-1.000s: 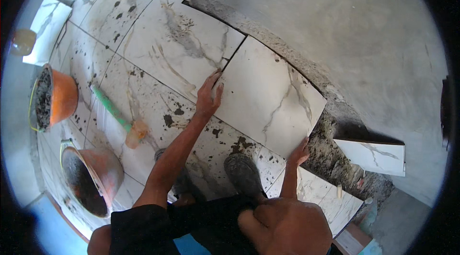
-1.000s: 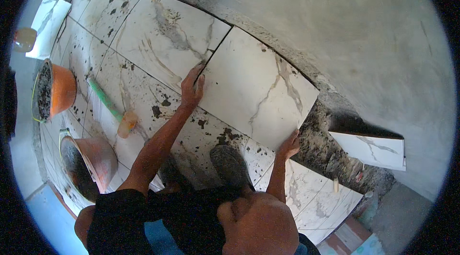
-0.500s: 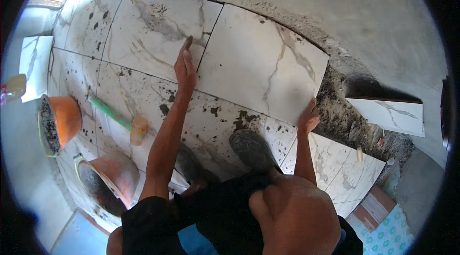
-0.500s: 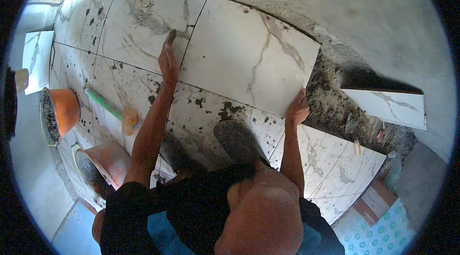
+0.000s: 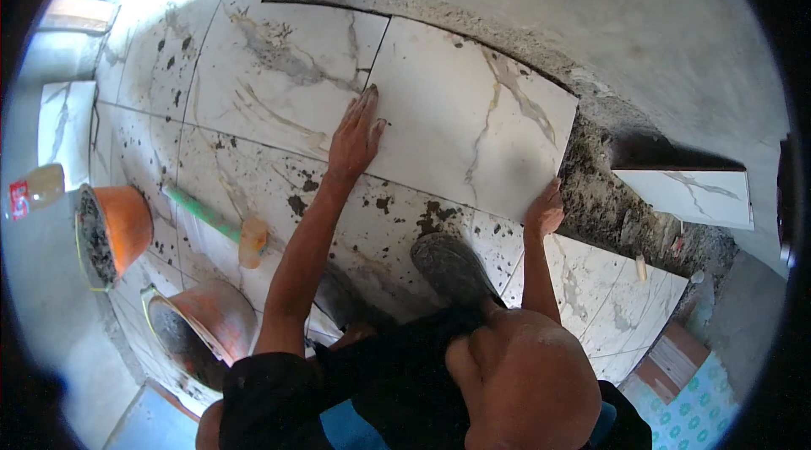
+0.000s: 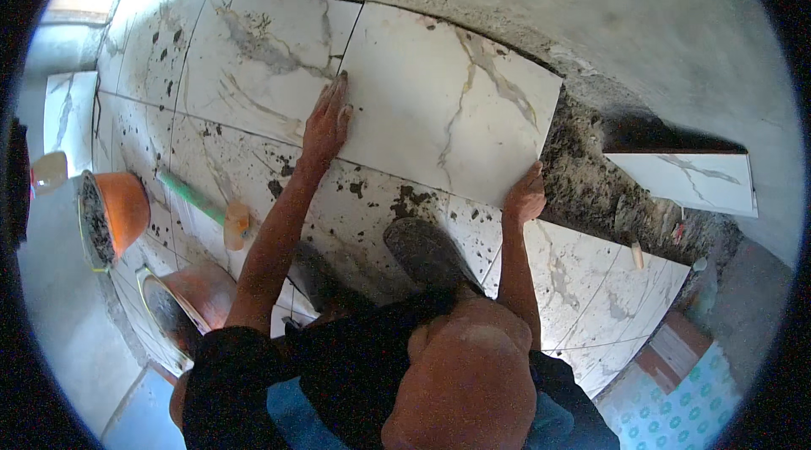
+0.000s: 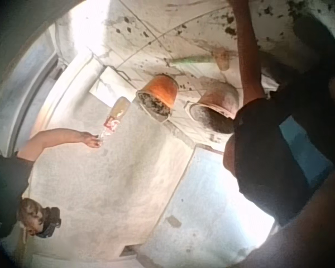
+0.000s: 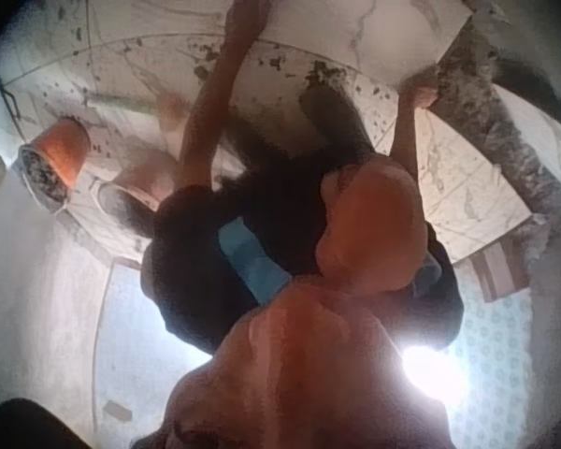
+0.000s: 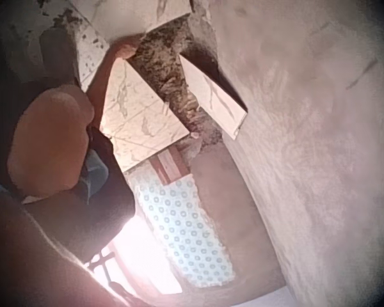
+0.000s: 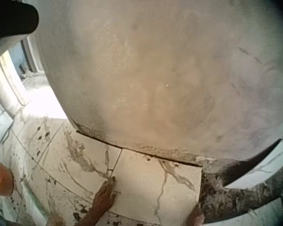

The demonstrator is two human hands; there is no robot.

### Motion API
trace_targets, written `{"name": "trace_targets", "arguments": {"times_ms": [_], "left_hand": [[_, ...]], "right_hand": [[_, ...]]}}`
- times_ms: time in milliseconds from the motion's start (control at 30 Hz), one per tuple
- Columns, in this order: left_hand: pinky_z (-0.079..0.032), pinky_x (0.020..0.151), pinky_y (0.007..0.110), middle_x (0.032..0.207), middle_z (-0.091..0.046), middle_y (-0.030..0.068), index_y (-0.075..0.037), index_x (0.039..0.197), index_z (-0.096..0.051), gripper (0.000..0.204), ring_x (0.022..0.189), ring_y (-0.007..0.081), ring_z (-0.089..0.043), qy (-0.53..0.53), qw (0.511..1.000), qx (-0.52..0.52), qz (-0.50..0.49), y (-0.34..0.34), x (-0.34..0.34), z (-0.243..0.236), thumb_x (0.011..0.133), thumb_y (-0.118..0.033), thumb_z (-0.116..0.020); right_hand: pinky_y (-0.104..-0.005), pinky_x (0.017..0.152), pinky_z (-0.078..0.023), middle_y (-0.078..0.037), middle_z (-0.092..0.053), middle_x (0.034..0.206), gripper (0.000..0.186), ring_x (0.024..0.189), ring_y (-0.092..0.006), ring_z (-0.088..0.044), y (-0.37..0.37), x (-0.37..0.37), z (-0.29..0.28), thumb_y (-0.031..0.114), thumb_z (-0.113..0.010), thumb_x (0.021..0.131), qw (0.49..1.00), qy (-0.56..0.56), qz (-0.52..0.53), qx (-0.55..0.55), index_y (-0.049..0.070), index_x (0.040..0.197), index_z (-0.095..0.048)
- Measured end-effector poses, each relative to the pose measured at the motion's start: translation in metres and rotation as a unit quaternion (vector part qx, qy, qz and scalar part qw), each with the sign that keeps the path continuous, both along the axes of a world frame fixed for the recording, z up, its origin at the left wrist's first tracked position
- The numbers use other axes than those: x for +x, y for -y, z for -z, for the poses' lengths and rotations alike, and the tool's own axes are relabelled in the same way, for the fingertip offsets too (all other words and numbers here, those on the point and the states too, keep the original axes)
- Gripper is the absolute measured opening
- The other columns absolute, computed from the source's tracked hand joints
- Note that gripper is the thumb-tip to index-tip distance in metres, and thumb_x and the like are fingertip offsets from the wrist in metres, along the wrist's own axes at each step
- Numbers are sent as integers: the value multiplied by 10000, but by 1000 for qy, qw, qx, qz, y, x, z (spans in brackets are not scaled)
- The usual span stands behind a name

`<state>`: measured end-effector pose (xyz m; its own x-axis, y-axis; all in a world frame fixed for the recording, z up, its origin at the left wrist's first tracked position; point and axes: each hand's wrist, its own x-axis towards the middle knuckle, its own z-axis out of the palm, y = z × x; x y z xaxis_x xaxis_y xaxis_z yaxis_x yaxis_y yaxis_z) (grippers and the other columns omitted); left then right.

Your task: The person removes a floor tile, spreads and levels the mortar underneath using a trowel, sets the tile back onto the floor, and taps it into place using a mallet.

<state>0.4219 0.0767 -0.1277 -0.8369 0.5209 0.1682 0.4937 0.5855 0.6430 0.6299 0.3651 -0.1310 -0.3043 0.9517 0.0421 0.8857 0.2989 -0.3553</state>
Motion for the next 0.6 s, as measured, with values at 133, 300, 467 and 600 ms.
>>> {"name": "trace_targets", "arguments": {"times_ms": [133,300,467,600], "left_hand": [[-322,1021,400,1323,-408,159,-15,1307,-355,494,1209,324,-402,-38,999,-30,-8,2,1,2,863,-159,-516],[-325,1019,395,1347,-379,150,-23,1310,-357,504,1219,330,-387,-84,996,-27,9,2,-1,2,857,-167,-526],[-263,1055,416,1385,-317,154,-30,1314,-361,541,1278,327,-296,-109,982,-142,62,-9,9,-9,844,-221,-549],[-218,1074,417,1402,-283,159,-38,1323,-353,558,1302,310,-254,-91,981,-145,85,-17,4,-3,842,-241,-548]], "right_hand": [[-483,549,-456,-220,-599,652,565,602,-403,-588,-3,5,0,444,-334,922,999,23,-49,-4,20,706,-639],[-453,473,-462,-200,-571,561,530,514,-368,-581,-11,8,0,410,-361,925,986,118,-109,56,45,641,-621],[-438,433,-460,-184,-543,491,487,463,-346,-571,-13,14,7,381,-384,926,981,80,-138,114,64,628,-603],[-442,441,-456,-159,-541,486,383,459,-332,-564,-27,25,28,354,-438,903,970,30,-167,173,103,687,-632]]}}
